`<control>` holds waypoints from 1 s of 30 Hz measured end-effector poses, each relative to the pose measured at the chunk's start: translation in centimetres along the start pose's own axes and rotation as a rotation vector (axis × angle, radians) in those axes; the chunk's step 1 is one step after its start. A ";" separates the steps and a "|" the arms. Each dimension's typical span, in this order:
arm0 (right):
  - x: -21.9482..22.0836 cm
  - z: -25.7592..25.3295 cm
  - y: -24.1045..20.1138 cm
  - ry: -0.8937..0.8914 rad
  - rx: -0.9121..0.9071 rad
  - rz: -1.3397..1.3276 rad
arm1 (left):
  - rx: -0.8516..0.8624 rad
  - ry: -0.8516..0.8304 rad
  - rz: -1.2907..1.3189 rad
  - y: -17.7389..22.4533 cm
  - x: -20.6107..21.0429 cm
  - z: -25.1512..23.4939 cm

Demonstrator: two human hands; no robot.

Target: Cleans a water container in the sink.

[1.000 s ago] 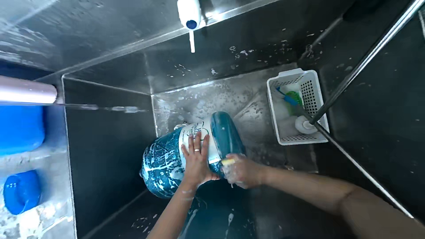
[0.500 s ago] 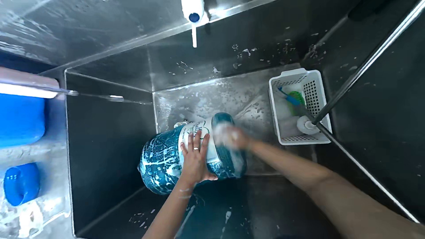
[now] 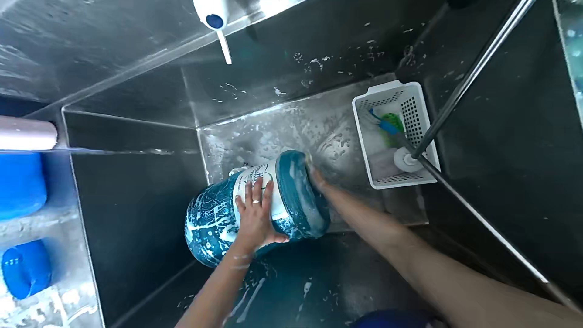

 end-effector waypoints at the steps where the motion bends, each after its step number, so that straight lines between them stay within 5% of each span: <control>1: 1.2 0.4 3.5 -0.030 0.056 0.053 | -0.047 -0.135 -0.015 -0.6 -1.0 -1.1; 3: 2.3 5.6 5.9 -0.136 0.116 0.039 | -0.063 -0.216 0.021 -3.3 -3.7 -4.5; 5: 1.8 9.1 1.5 -0.126 0.000 -0.039 | -0.115 0.003 0.082 -6.7 -6.6 -5.6; 7: -0.1 4.9 -4.6 -0.051 -0.177 0.028 | -0.193 0.114 0.092 -7.3 -6.2 -2.4; 11: 0.4 -6.0 -9.6 -0.087 -0.330 0.450 | -0.213 -0.060 0.057 -4.1 0.6 3.4; 13: 2.5 -0.1 -10.2 -0.106 -0.582 0.683 | -0.217 -0.172 0.058 -5.3 -0.4 0.8; 16: 5.7 12.8 -4.9 -0.173 -1.117 0.812 | -0.201 -0.239 0.132 -6.7 -2.6 -3.2; 18: 5.5 15.0 -3.0 -0.326 -1.260 0.854 | -0.150 -0.192 0.139 -5.5 -1.7 -1.9; 20: 3.9 11.8 -6.5 -0.305 -1.137 0.829 | -0.076 -0.035 0.114 -2.9 0.1 1.5; 22: 2.0 4.0 -10.5 -0.227 -0.817 0.710 | -0.051 0.086 0.090 -1.7 1.4 3.1; 25: 0.3 -6.6 -13.0 -0.168 -0.406 0.617 | -0.091 -0.033 0.073 -2.8 0.8 0.8; 27: 1.2 -3.7 -12.2 -0.138 -0.501 0.683 | -0.080 -0.142 0.081 -4.2 -0.6 -1.2; 30: 3.1 8.3 -8.4 -0.112 -1.054 0.663 | -0.112 -0.259 0.119 -5.9 -2.4 -4.5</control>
Point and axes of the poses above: each hand's wrist, its own z-axis away from the middle knuckle, its own x-axis out of the palm, y = z × x, the point moved 6 cm from there along -z, towards the middle knuckle, and after that the axes turned 5 degrees about z, right-handed, at the moved point
